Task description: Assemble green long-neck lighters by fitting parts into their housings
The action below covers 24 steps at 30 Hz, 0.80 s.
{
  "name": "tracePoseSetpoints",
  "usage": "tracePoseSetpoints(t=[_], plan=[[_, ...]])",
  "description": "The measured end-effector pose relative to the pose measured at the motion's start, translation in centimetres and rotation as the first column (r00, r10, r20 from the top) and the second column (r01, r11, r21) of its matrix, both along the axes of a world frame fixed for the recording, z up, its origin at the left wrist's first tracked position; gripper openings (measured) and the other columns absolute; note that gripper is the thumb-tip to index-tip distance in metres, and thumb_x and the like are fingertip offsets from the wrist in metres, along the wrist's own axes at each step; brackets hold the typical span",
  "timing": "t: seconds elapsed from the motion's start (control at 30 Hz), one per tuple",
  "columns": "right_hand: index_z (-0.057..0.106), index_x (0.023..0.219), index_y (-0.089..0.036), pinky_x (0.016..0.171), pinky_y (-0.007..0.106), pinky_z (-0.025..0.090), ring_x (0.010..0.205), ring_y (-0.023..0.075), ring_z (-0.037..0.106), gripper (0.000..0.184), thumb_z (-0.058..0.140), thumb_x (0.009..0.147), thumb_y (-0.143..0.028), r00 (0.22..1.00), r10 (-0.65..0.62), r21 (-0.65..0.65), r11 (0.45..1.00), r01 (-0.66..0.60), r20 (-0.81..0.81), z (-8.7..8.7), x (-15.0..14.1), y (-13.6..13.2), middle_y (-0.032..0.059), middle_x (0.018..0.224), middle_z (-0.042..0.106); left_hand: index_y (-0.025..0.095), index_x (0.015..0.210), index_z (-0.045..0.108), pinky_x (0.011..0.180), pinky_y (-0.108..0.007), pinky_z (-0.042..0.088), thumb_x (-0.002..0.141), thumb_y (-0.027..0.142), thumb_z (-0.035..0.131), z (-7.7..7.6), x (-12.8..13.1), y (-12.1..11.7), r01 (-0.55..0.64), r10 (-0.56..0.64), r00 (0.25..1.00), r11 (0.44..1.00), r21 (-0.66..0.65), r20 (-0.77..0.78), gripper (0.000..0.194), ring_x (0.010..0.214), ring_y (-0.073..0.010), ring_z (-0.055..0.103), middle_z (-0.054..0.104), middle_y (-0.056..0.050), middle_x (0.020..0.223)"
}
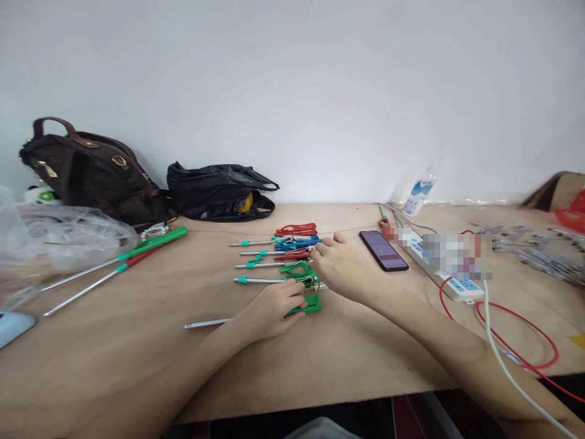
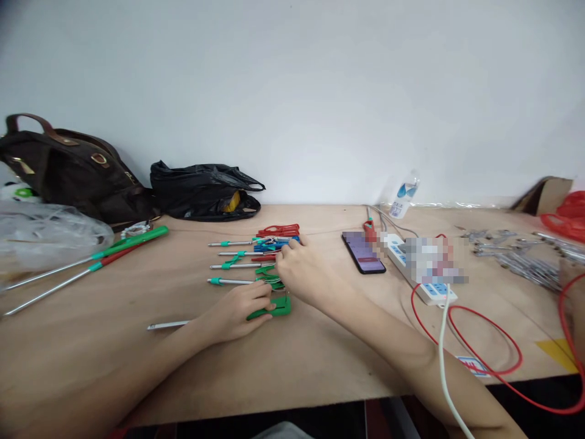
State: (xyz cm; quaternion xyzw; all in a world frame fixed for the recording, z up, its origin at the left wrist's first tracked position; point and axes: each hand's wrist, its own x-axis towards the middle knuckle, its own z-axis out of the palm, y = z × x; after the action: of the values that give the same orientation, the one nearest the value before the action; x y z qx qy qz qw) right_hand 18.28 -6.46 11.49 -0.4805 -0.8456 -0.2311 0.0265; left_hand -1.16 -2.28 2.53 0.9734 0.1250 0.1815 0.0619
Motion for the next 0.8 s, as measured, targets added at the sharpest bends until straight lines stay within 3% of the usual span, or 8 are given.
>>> tracePoseSetpoints(t=[0.13, 0.3, 0.5, 0.8], plan=[[0.057, 0.090, -0.013, 0.071, 0.031, 0.029, 0.075, 0.0213, 0.057, 0.013, 0.045, 0.090, -0.016, 0.999, 0.003, -0.035, 0.999, -0.005, -0.051, 0.4, 0.2, -0.2, 0.0089, 0.080, 0.066, 0.017, 0.083, 0.059, 0.068, -0.028, 0.042, 0.090, 0.018, 0.049, 0.2, 0.0, -0.1, 0.000, 0.000, 1.000, 1.000, -0.001, 0.003, 0.012, 0.080, -0.0187, 0.051, 0.055, -0.006, 0.087], [0.058, 0.081, -0.014, 0.073, 0.031, 0.028, 0.066, 0.0190, 0.058, 0.016, 0.048, 0.092, -0.018, 0.999, 0.009, -0.044, 0.999, -0.011, -0.031, 0.1, 0.6, 0.2, 0.0075, 0.071, 0.066, 0.017, 0.083, 0.058, 0.068, -0.027, 0.041, 0.089, 0.016, 0.050, 0.3, 0.0, -0.2, -0.008, 0.008, 1.000, 1.000, -0.004, 0.006, 0.011, 0.080, -0.0185, 0.052, 0.055, -0.005, 0.088], [0.056, 0.089, -0.013, 0.070, 0.030, 0.028, 0.072, 0.0192, 0.058, 0.011, 0.046, 0.092, -0.017, 0.991, 0.073, -0.078, 0.994, -0.082, -0.112, 0.3, 0.9, -0.2, 0.0077, 0.082, 0.067, 0.017, 0.083, 0.058, 0.067, -0.027, 0.041, 0.089, 0.016, 0.051, 0.4, 0.0, -0.2, -0.003, 0.003, 1.000, 1.000, 0.003, 0.011, 0.010, 0.078, -0.0181, 0.051, 0.055, -0.005, 0.086], [0.058, 0.088, -0.014, 0.071, 0.030, 0.034, 0.080, 0.0210, 0.061, 0.019, 0.050, 0.095, -0.029, 0.972, -0.003, -0.061, 0.998, -0.012, -0.234, -1.0, 0.6, 0.5, 0.0088, 0.083, 0.068, 0.017, 0.081, 0.056, 0.070, -0.030, 0.043, 0.085, 0.014, 0.052, 0.7, 0.2, -0.5, -0.046, 0.050, 0.998, 0.995, -0.091, 0.046, 0.007, 0.083, -0.0194, 0.053, 0.055, -0.007, 0.094]])
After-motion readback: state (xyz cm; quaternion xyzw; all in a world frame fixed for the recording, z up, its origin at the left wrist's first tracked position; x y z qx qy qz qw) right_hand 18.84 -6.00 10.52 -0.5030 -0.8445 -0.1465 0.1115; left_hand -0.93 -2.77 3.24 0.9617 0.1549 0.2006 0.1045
